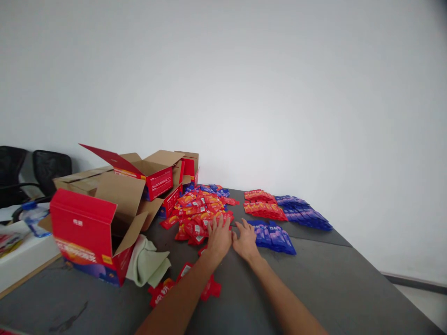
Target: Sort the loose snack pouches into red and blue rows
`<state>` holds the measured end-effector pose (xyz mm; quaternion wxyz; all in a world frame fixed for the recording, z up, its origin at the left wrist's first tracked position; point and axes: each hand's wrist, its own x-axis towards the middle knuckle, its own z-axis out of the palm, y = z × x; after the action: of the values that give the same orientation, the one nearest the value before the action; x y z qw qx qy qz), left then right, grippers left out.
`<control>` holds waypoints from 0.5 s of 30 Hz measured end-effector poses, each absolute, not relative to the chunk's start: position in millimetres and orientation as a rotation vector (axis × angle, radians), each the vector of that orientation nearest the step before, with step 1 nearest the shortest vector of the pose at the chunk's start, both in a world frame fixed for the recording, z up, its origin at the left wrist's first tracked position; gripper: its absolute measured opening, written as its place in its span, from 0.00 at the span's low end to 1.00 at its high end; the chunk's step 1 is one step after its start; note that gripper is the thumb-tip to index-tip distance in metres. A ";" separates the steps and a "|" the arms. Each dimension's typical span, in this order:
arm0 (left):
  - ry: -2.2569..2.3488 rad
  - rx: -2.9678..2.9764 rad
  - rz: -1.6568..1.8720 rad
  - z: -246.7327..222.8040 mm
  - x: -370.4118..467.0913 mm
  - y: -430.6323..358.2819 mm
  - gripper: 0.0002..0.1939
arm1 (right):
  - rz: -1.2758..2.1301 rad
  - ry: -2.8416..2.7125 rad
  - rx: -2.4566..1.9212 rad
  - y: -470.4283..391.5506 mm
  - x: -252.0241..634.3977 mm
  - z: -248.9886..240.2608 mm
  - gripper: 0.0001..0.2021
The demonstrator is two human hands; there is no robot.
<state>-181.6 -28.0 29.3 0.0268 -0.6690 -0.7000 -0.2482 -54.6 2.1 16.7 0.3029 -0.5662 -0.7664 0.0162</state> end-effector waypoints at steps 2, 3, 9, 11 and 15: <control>-2.157 -2.041 -0.774 26.7 -196.9 -14.1 0.26 | 0.062 -2.054 -1.471 23.3 -70.4 14.5 0.22; -2.155 -2.029 -0.775 25.3 -203.8 -5.5 0.26 | 0.079 -2.061 -1.451 35.4 -78.3 13.3 0.22; -2.169 -2.031 -0.724 18.3 -233.2 59.0 0.22 | 0.221 -2.077 -1.355 110.5 -118.6 8.3 0.20; -2.187 -2.034 -0.712 17.6 -239.1 82.4 0.22 | 0.259 -2.060 -1.341 133.7 -126.9 9.2 0.20; -2.196 -2.055 -0.691 19.1 -249.0 131.3 0.23 | 0.340 -1.998 -1.367 181.7 -138.1 14.9 0.19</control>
<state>-249.0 131.3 19.1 0.0277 -0.6657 -0.7113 -0.2239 -138.1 181.7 14.9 0.3414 -0.5256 -0.7682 0.1308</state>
